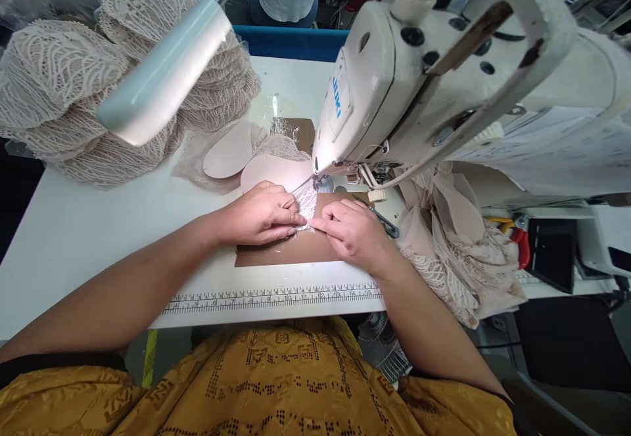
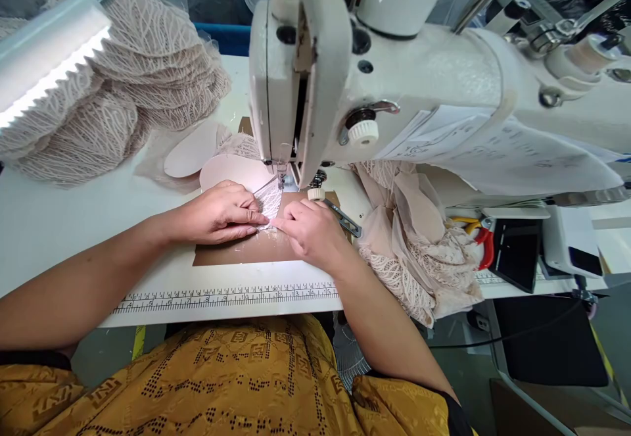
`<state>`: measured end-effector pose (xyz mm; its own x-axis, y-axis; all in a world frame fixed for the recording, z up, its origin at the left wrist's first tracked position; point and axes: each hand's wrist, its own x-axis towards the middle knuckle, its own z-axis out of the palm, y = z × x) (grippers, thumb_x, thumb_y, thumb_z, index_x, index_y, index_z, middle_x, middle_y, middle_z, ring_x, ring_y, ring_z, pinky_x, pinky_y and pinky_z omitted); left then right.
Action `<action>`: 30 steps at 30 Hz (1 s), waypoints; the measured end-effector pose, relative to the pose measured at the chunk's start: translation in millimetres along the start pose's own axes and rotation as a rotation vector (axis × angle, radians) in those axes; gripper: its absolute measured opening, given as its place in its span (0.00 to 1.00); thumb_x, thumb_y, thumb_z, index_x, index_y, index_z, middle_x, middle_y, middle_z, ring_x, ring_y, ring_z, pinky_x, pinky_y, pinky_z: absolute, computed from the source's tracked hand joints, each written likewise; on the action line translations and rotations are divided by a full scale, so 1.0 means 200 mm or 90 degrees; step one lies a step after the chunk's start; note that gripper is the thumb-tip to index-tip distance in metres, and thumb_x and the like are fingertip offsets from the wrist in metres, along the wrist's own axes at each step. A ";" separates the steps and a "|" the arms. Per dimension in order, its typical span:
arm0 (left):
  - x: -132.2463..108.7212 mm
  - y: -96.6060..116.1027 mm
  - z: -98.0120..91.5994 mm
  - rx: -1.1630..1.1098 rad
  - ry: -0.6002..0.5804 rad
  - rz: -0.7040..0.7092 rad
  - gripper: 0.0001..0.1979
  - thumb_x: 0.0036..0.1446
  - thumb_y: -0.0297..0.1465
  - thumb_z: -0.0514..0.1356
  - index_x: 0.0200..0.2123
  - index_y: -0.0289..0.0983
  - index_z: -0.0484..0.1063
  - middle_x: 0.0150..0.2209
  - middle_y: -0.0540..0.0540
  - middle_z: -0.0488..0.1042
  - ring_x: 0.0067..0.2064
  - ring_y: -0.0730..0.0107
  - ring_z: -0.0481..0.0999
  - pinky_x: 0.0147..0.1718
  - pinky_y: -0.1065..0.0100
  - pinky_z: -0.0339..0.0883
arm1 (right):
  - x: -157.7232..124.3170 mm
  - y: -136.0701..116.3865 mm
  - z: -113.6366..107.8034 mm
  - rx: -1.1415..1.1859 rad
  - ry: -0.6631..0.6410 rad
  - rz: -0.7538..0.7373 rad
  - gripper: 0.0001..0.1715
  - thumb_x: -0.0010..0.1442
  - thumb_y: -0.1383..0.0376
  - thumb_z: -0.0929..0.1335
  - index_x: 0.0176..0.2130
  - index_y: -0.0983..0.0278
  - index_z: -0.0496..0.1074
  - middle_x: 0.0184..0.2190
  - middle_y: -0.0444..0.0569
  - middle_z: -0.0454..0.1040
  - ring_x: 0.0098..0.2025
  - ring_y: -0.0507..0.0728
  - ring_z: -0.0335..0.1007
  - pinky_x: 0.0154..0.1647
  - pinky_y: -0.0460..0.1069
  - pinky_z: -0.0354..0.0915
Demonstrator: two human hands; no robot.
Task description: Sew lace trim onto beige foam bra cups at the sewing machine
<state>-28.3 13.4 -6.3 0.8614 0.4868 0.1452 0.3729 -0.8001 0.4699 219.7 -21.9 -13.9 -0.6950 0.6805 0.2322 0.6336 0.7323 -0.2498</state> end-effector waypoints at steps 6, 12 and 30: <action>0.00 0.00 0.00 0.041 -0.014 0.020 0.15 0.66 0.37 0.52 0.49 0.44 0.76 0.39 0.43 0.76 0.39 0.64 0.71 0.42 0.61 0.58 | 0.00 -0.01 -0.02 0.038 0.012 0.013 0.18 0.59 0.75 0.64 0.43 0.59 0.79 0.32 0.46 0.73 0.34 0.54 0.62 0.36 0.50 0.56; 0.00 0.01 0.01 0.060 -0.029 0.035 0.16 0.67 0.36 0.52 0.51 0.46 0.75 0.36 0.44 0.74 0.37 0.65 0.69 0.40 0.61 0.56 | 0.00 -0.02 -0.02 0.074 0.041 0.041 0.18 0.59 0.75 0.63 0.41 0.61 0.78 0.32 0.46 0.74 0.34 0.54 0.65 0.38 0.50 0.58; 0.09 0.01 0.02 0.223 0.029 -0.016 0.19 0.69 0.34 0.48 0.54 0.32 0.72 0.57 0.38 0.71 0.43 0.59 0.72 0.42 0.59 0.65 | 0.00 -0.04 0.01 -0.029 0.044 -0.023 0.14 0.58 0.74 0.64 0.40 0.64 0.77 0.33 0.48 0.74 0.35 0.56 0.59 0.37 0.50 0.54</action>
<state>-10.9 18.1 -6.5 0.8375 0.5161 0.1792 0.4957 -0.8558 0.1481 214.5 -27.2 -13.4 -0.6929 0.6532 0.3052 0.6252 0.7552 -0.1970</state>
